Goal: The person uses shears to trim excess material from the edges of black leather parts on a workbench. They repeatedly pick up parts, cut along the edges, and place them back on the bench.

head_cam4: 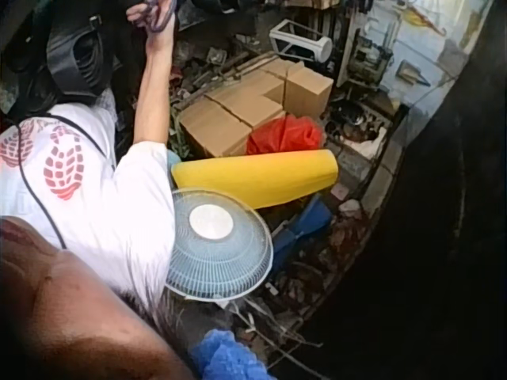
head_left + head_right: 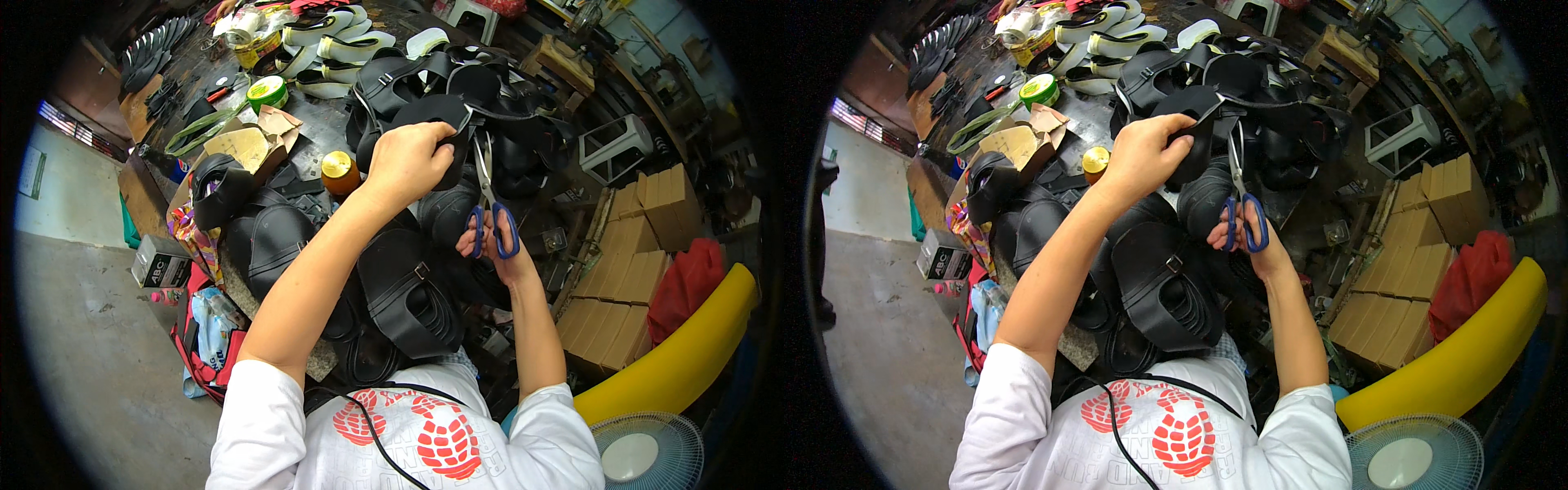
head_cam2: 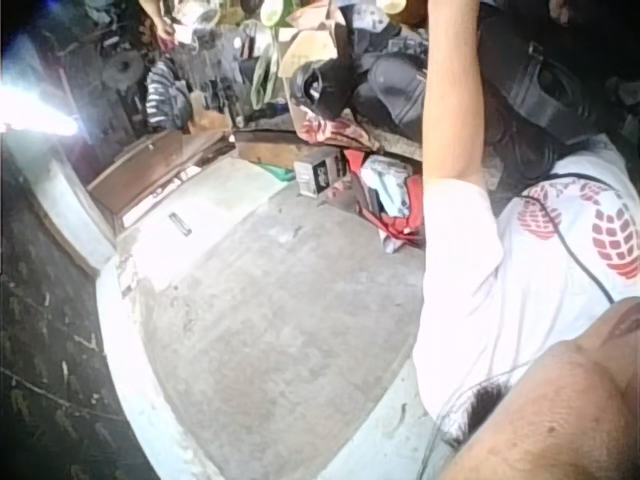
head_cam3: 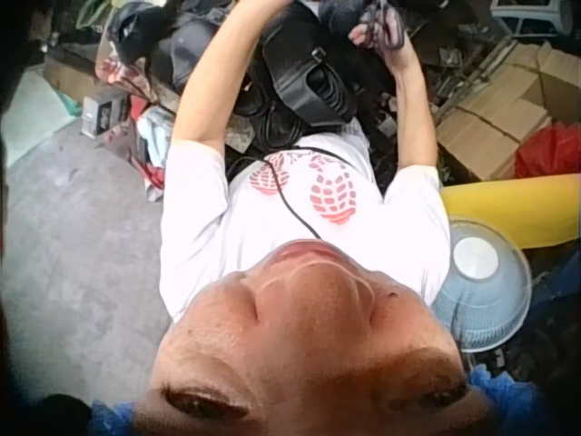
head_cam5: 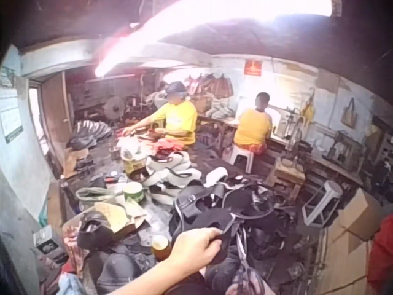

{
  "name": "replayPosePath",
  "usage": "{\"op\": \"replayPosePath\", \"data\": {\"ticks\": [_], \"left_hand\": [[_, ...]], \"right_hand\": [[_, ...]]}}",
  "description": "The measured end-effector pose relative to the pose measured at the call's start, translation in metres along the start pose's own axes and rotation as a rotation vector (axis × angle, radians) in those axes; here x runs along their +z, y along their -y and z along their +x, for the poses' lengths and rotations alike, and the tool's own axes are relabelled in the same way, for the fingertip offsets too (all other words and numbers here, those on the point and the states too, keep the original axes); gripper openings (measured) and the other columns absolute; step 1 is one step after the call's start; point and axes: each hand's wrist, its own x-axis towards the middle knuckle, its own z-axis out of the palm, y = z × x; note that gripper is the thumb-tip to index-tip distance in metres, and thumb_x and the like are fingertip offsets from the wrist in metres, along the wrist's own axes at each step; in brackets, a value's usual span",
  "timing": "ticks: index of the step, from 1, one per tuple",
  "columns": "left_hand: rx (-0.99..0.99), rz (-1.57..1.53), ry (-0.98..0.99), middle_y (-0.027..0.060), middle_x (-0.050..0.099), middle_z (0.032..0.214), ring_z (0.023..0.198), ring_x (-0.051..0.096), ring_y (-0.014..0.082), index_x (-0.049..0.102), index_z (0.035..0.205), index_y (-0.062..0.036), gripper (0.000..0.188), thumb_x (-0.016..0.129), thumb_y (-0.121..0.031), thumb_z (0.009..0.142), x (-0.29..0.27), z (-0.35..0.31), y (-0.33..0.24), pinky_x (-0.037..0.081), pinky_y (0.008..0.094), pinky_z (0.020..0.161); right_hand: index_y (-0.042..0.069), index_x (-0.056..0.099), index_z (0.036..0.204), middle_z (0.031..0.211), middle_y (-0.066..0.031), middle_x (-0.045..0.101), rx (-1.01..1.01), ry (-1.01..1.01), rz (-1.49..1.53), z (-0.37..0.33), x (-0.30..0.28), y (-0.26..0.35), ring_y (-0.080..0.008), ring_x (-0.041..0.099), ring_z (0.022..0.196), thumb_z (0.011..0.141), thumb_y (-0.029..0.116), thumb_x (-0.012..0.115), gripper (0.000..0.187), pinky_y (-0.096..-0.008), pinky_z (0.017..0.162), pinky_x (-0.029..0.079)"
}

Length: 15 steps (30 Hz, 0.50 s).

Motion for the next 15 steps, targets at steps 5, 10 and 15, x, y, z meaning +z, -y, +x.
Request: {"op": "replayPosePath", "data": {"ticks": [5,10,15], "left_hand": [[-0.035,-0.105,-0.003,0.0158,0.069,0.094,0.092,0.065,0.033,0.069,0.102,-0.0043,0.027,0.061,-0.019,0.081,0.001,-0.028,0.001,0.051,0.0413,0.081],[-0.154,-0.201,-0.038,0.0176,0.069,0.094,0.088,0.066,0.0342,0.068,0.104,-0.0025,0.027,0.062,-0.016,0.082,0.007,-0.047,0.011,0.051,0.0407,0.079],[-0.222,-0.3,-0.101,0.019,0.069,0.095,0.079,0.068,0.0324,0.067,0.107,-0.001,0.028,0.063,-0.015,0.083,0.01,-0.057,0.017,0.052,0.0371,0.073]], "right_hand": [[0.003,0.057,0.1,0.079,-0.0157,0.069,0.088,0.038,-0.052,0.022,-0.005,0.016,-0.0194,0.067,0.067,0.095,0.063,0.04,0.062,-0.0266,0.065,0.051],[0.002,0.057,0.097,0.073,-0.0128,0.066,0.036,0.053,-0.128,0.025,-0.012,0.038,-0.0174,0.063,0.061,0.096,0.058,0.043,0.058,-0.025,0.061,0.048],[0.001,0.058,0.095,0.067,-0.009,0.063,-0.041,0.025,-0.141,0.024,-0.018,0.049,-0.0143,0.06,0.056,0.095,0.053,0.051,0.053,-0.0226,0.054,0.045]]}}
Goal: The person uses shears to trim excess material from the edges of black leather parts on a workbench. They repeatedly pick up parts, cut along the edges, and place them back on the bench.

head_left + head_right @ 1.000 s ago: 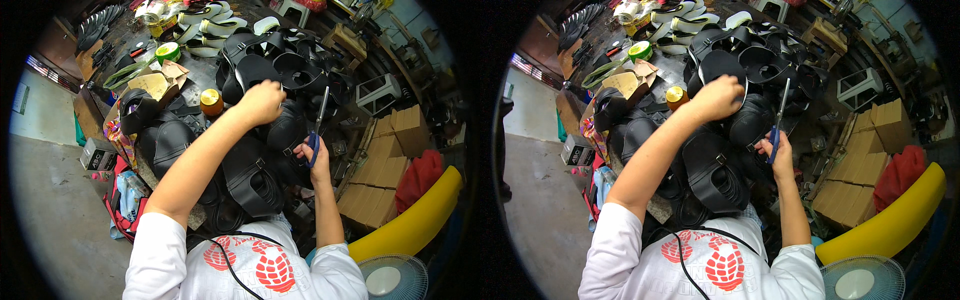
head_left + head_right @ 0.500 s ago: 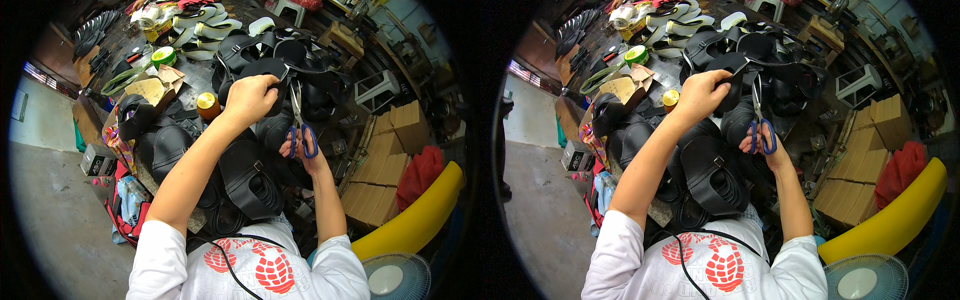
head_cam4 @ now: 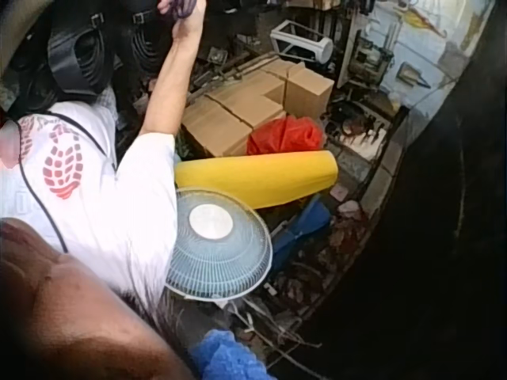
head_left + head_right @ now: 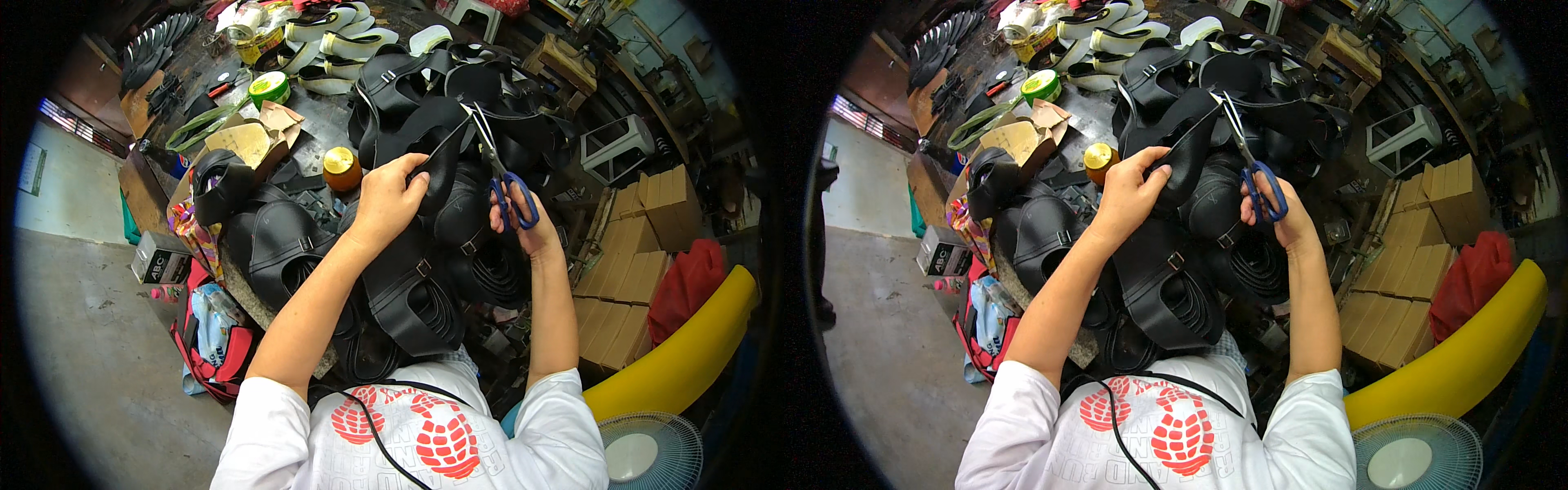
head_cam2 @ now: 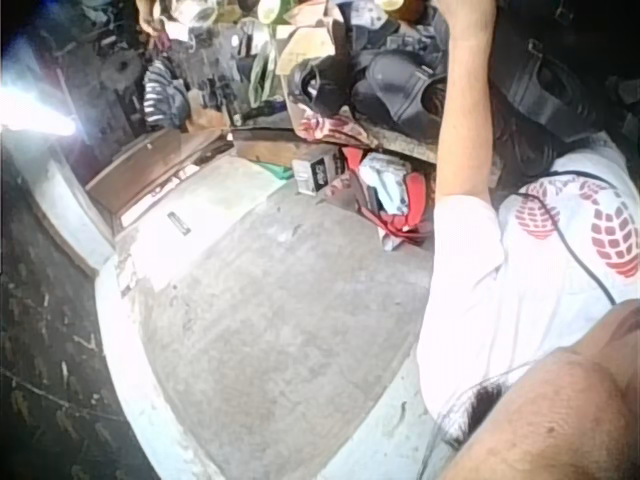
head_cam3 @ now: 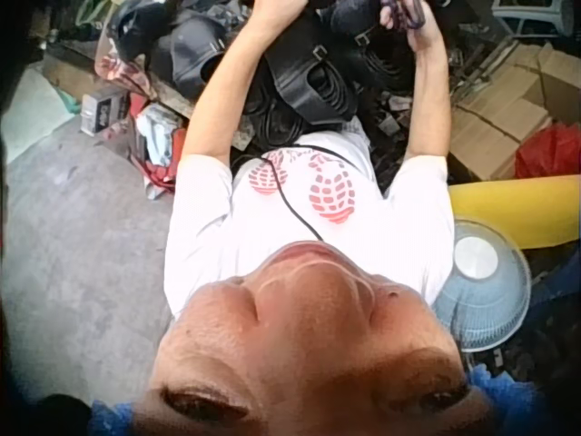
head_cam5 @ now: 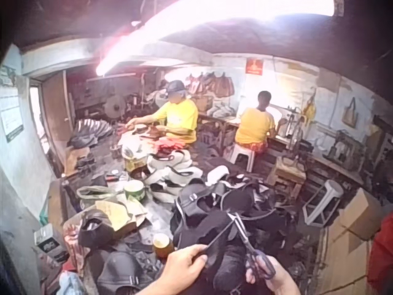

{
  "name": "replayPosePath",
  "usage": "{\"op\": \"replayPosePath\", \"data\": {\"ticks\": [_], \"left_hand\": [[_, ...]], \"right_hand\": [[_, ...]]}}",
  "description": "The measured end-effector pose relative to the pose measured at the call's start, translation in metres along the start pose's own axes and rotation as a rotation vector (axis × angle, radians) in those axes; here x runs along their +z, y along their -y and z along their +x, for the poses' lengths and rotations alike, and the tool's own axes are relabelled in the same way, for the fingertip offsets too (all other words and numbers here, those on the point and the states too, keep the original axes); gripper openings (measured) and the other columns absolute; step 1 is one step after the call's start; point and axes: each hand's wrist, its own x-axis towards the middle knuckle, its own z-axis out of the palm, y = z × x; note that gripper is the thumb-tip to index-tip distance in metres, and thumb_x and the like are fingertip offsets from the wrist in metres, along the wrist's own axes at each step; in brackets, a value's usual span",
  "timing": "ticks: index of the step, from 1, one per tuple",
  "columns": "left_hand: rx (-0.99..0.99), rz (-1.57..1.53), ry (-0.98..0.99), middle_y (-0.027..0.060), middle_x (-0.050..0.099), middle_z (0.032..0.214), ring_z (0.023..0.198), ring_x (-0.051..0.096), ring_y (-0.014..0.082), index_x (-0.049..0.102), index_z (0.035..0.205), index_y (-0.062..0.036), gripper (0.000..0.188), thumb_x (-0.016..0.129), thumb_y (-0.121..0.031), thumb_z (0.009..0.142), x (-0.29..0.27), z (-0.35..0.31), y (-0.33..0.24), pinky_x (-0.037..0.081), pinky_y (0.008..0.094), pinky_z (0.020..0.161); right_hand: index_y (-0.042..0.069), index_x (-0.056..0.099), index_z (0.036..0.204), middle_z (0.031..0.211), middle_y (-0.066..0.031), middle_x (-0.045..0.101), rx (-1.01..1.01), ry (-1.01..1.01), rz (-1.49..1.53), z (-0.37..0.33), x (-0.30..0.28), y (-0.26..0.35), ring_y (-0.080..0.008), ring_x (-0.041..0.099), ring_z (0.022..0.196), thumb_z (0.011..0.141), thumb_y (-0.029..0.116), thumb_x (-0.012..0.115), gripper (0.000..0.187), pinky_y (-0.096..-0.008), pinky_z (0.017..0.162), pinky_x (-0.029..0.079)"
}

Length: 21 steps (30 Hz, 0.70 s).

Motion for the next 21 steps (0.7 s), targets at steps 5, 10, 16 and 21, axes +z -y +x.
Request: {"op": "replayPosePath", "data": {"ticks": [5,10,16,21], "left_hand": [[-0.002,-0.116,-0.029,0.0182,0.069,0.094,0.073,0.067,0.0258,0.066,0.109,-0.0004,0.029,0.064,-0.015,0.084,0.01,-0.008,-0.001,0.051,0.031,0.07],[0.008,-0.298,-0.049,0.0147,0.07,0.093,0.076,0.065,0.0175,0.064,0.112,0.0004,0.029,0.063,-0.013,0.087,0.014,-0.013,-0.002,0.05,0.0277,0.07],[-0.013,-0.379,-0.055,0.0095,0.069,0.091,0.08,0.062,0.0109,0.063,0.112,0.0021,0.026,0.061,-0.009,0.088,0.006,-0.017,-0.005,0.049,0.0253,0.073],[-0.105,-0.773,-0.063,0.0042,0.066,0.101,0.092,0.06,0.009,0.061,0.117,-0.0004,0.025,0.059,-0.005,0.092,-0.015,-0.026,-0.022,0.046,0.0234,0.084]], "right_hand": [[0.001,0.059,0.092,0.06,-0.006,0.06,0.024,-0.035,-0.035,0.002,0.014,-0.005,-0.0124,0.055,0.049,0.094,0.053,0.054,0.052,-0.0219,0.049,0.042],[0.001,0.058,0.093,0.058,-0.0052,0.058,0.005,-0.024,0.051,0.0,0.033,-0.013,-0.0121,0.053,0.049,0.093,0.056,0.053,0.055,-0.0216,0.048,0.039],[0.001,0.058,0.094,0.06,-0.0057,0.059,0.014,-0.006,0.034,0.0,0.04,-0.011,-0.0118,0.053,0.05,0.094,0.055,0.052,0.054,-0.0214,0.049,0.04],[0.001,0.058,0.095,0.061,-0.0062,0.06,-0.041,0.038,-0.046,-0.006,0.046,-0.013,-0.012,0.057,0.053,0.095,0.051,0.053,0.051,-0.0204,0.05,0.041]]}}
